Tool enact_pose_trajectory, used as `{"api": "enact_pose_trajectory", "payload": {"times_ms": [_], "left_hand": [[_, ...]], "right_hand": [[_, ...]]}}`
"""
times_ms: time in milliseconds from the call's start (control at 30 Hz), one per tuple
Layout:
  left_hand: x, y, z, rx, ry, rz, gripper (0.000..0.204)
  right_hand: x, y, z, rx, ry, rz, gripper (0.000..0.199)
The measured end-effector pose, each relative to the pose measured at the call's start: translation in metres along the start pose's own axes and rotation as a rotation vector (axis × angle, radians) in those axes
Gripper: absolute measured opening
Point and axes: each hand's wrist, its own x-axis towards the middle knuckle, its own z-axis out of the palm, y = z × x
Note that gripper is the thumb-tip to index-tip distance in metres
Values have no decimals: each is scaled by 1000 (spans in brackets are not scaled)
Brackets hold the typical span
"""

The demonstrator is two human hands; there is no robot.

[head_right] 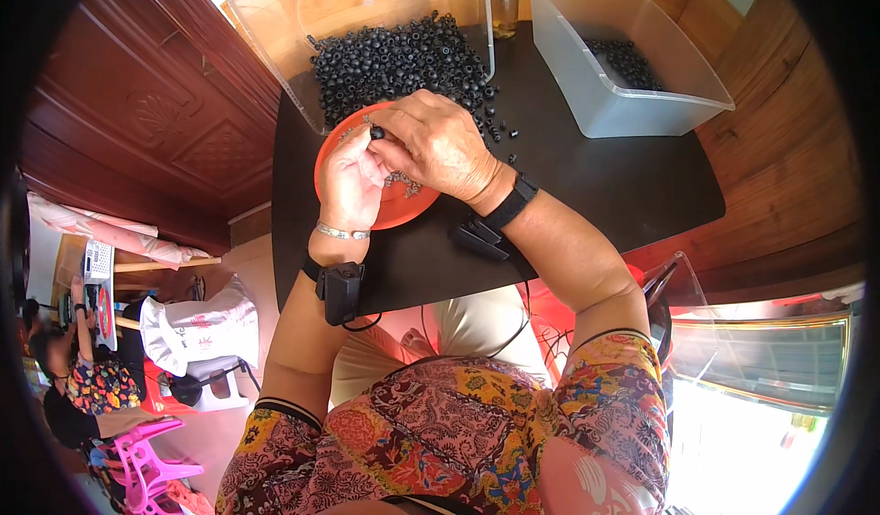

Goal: Manually insert small silver metal pins into black beads and place them aside.

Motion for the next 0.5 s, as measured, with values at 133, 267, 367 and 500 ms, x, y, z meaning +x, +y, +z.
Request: {"api": "enact_pose_trajectory", "payload": {"times_ms": [133, 267, 367, 500], "left_hand": [[2, -6, -6, 54, -73, 23, 19], [3, -9, -10, 17, -40, 6, 16], [1, -8, -7, -4, 29, -7, 15], [1, -8, -3, 8, 65, -22, 17]], "right_hand": [[-1, 0, 2, -24, -4, -31, 31], [-3, -1, 7, -53, -23, -51, 33], [-4, -1, 12, -78, -38, -76, 34], [-5, 1, 14, -109, -80, -81, 28]]}}
